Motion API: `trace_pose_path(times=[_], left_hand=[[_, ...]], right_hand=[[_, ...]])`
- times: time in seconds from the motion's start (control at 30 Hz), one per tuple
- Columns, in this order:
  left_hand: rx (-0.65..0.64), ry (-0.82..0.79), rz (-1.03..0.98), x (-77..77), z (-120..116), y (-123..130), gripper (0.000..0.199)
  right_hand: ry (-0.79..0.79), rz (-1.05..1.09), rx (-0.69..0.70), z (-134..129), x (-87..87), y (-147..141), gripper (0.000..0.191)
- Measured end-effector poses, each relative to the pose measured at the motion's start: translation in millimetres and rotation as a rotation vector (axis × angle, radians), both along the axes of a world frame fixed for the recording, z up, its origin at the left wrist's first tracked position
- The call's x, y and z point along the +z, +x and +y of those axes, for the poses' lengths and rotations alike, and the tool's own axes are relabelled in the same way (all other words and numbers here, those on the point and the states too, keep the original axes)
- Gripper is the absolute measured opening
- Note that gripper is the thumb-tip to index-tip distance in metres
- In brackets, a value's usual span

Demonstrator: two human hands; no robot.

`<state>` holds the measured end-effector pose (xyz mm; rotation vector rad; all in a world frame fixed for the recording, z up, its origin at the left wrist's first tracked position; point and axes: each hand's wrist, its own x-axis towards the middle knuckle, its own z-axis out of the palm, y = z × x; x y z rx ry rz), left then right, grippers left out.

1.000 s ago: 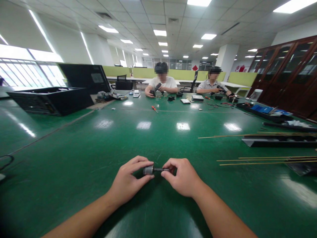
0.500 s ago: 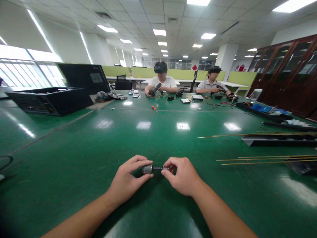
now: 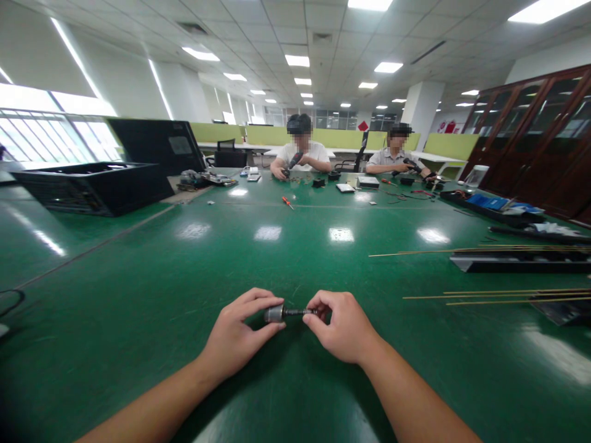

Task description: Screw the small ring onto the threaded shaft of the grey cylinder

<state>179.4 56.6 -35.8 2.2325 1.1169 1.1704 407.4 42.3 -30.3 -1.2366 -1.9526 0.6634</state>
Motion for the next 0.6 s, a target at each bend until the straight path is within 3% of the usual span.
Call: trace_pose_path(times=[0.6], left_hand=[[-0.002, -0.003, -0.002, -1.3, 1.2, -0.9, 0.033]], right_hand=[[0.01, -0.017, -0.009, 1.1, 0.0, 0.6, 0.006]])
